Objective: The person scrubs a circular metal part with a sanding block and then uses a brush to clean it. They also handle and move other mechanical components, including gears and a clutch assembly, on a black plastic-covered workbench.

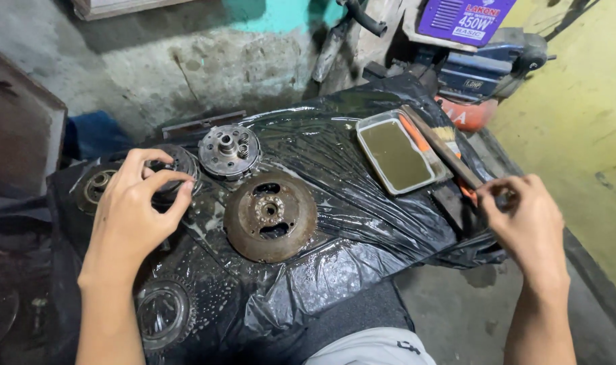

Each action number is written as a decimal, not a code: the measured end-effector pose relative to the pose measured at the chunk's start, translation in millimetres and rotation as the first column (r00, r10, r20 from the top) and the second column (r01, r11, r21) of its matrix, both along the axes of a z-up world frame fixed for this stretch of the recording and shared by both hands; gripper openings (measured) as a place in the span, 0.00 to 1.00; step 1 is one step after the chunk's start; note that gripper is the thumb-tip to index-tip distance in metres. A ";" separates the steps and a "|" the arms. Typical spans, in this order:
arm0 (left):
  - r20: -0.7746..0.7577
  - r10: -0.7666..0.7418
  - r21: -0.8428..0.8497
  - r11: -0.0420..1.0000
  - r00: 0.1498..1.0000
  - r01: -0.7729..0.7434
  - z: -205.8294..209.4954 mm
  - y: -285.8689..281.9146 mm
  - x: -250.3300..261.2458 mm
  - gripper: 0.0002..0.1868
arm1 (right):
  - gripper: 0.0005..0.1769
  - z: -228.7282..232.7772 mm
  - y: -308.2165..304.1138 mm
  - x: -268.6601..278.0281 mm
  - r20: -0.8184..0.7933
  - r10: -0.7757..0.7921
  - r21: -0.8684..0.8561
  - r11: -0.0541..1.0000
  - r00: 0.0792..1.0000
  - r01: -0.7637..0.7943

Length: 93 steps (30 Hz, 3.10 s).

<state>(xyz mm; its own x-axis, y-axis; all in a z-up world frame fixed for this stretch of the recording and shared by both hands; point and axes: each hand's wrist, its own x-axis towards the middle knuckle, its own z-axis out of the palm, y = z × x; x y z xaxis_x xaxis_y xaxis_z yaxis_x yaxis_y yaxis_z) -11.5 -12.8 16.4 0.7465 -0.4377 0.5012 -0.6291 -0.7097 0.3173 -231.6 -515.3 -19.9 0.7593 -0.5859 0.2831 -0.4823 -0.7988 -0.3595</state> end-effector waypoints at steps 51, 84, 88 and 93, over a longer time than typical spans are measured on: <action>0.011 0.007 -0.037 0.999 1.000 -0.007 9.0 7.3 -3.7 0.07 | 0.07 43.1 71.5 122.2 0.693 0.563 -0.145 0.720 0.450 -0.678; -0.027 0.027 -0.018 0.999 0.999 -0.028 4.7 1.7 -0.9 0.05 | 0.10 48.1 140.0 86.5 0.672 0.525 0.138 0.603 0.521 -0.786; -0.035 0.027 -0.021 0.999 0.999 -0.027 3.0 2.6 -0.1 0.06 | 0.23 19.4 163.6 85.1 0.611 0.721 -0.061 0.455 0.327 -0.888; -0.014 0.007 -0.024 1.000 1.000 -0.007 1.4 5.4 0.9 0.06 | 0.19 2.7 183.4 82.2 0.377 0.898 -0.158 0.303 0.226 -0.940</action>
